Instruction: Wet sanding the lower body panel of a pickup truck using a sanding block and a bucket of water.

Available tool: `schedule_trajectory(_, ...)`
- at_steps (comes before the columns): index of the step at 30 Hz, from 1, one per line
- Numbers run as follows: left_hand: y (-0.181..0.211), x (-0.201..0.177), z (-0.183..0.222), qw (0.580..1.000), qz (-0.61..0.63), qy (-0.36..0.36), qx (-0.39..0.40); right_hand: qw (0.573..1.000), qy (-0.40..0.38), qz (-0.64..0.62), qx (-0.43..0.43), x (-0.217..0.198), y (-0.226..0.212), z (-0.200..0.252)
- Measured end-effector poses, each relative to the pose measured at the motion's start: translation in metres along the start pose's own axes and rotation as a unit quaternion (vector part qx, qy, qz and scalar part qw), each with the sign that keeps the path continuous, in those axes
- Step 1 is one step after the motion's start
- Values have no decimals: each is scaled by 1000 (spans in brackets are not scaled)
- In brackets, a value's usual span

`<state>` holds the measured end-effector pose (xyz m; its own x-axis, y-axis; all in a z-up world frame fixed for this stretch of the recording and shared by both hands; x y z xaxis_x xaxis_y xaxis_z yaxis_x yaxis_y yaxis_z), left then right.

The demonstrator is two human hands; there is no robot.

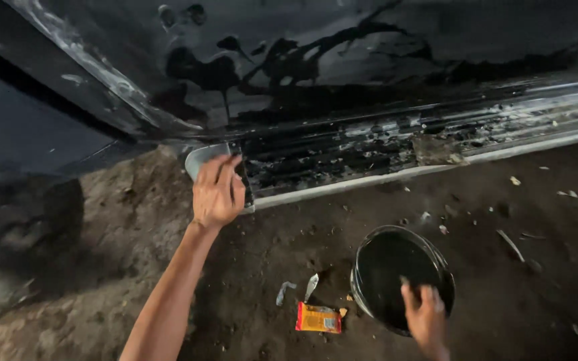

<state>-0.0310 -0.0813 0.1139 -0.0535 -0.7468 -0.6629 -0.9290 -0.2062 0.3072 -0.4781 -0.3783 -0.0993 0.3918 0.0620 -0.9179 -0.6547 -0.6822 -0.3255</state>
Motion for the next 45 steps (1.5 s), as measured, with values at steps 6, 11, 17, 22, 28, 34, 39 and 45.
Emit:
schedule_trajectory(6, 45, -2, -12, 981, -143, 87, -97, 987, -36, 47, 147, 45, 67, 35)
schedule_trajectory(11, 69, 40, -58, 957, -111, 168, -210, 983, -80, 75, 147, 69, 98, 31)
schedule_trajectory(17, 123, 115, -103, 947, -116, 164, -249, 986, -15, 103, 128, 59, 101, 30)
schedule_trajectory(22, 190, 166, -152, 947, -112, -45, -299, 985, -34, 81, 148, 62, 107, 30)
schedule_trajectory(28, 310, 268, -138, 990, -58, -119, -49, 985, -8, 45, 166, 41, 101, 32)
schedule_trajectory(34, 341, 416, 64, 915, 157, -370, -30, 992, 24, -8, 120, 49, 120, 28)
schedule_trajectory(39, 303, 587, 214, 748, 76, -659, -23, 965, -94, 31, 242, 38, 108, 18)
schedule_trajectory(45, 270, 630, 244, 727, 111, -660, -149, 960, -128, 50, 244, 36, 105, 9)
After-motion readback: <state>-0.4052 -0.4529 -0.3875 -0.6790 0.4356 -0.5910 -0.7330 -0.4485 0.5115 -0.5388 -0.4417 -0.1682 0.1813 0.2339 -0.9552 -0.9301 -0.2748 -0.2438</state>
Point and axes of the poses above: each hand's wrist, its own z-axis away from the middle knuckle, its own x-axis out of the palm, y = z × x, the point moved 9 cm from there along -z, towards the middle knuckle, and after that the axes turned 13 degrees about -y, right-handed, at the moved point
